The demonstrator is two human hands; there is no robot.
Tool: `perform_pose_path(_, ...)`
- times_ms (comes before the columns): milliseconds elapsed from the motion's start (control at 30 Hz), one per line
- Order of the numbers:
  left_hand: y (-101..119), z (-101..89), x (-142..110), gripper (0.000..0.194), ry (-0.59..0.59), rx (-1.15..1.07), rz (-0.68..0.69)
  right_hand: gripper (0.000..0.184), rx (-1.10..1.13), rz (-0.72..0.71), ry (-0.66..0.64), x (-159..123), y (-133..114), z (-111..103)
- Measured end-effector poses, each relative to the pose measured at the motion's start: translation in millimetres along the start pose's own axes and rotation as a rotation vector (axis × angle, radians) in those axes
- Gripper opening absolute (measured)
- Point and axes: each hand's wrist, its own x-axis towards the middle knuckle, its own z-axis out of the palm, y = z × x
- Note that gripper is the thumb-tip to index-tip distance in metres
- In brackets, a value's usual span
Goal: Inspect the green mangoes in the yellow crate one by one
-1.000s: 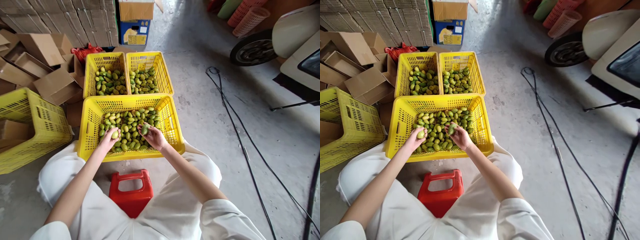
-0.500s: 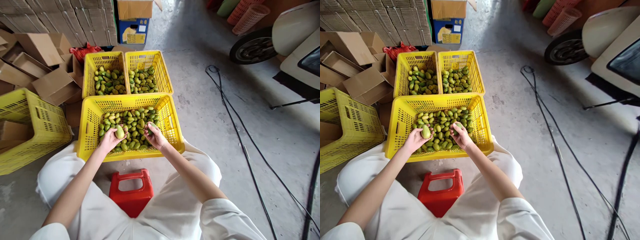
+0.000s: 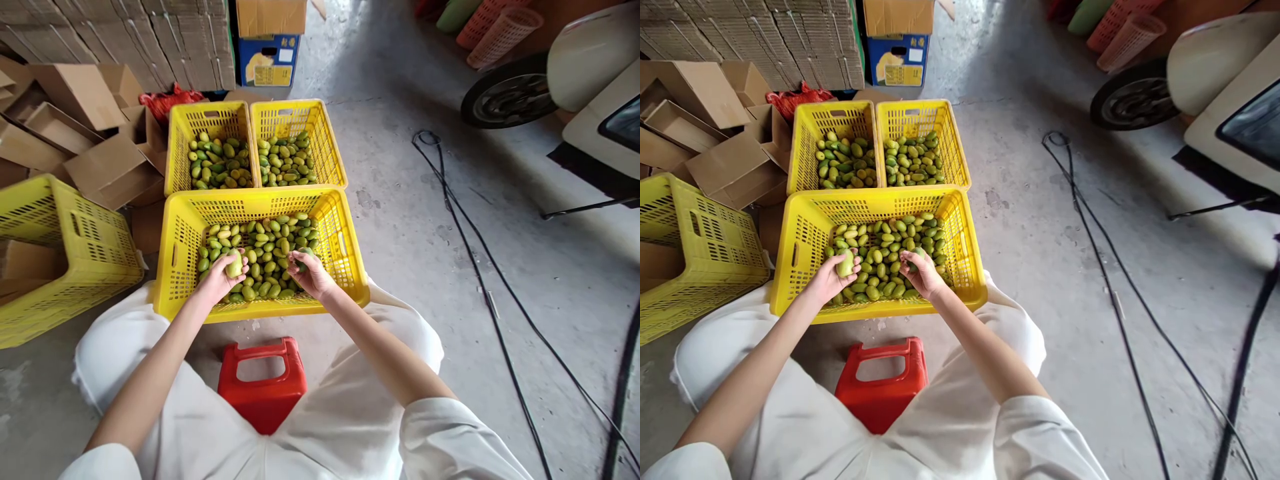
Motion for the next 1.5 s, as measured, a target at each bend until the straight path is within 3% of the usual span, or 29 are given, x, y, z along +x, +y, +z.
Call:
perform_pose_path(167,0,-2.2,0,0.056,0.019,0.027,-0.002,0.059,-0.02,-0.006,0.051,4,-2,-4)
perform_pose_path(367,-1,-3.4,-2,0.046,-0.11,0.145,0.044,0.043,0.053,0.137,0.001,7,0,-4)
perform_pose_path(533,1,-3.5,-3,0.042,-0.148,0.19,0.027,0.047,-0.071,0.123,-0.066,0,3,-1)
perform_pose_path(667,1,-1.7,-2,0.036,-0.102,0.18,0.016,0.059,-0.081,0.095,-0.033,-4,4,0)
perform_pose_path(800,3,4.7,-1,0.014,0.041,0.035,-0.007,0.056,-0.078,0.075,-0.026,-3,-1,0)
perform_pose_path(900,4,7.1,-1,0.02,0.114,-0.046,-0.005,0.05,-0.057,0.06,-0.015,0,-4,-1)
perform_pose_path(1133,0,-11.3,10,0.027,0.086,0.045,0.106,0.046,0.116,0.067,-0.014,4,-5,0)
perform_pose_path(1333,0,-17.3,16,0.025,0.15,-0.003,0.138,0.042,-0.008,0.004,0.009,3,-2,2)
perform_pose_path(1500,-2,-13.4,17,0.022,0.149,-0.055,0.16,0.04,-0.069,0.06,-0.057,0,-3,1)
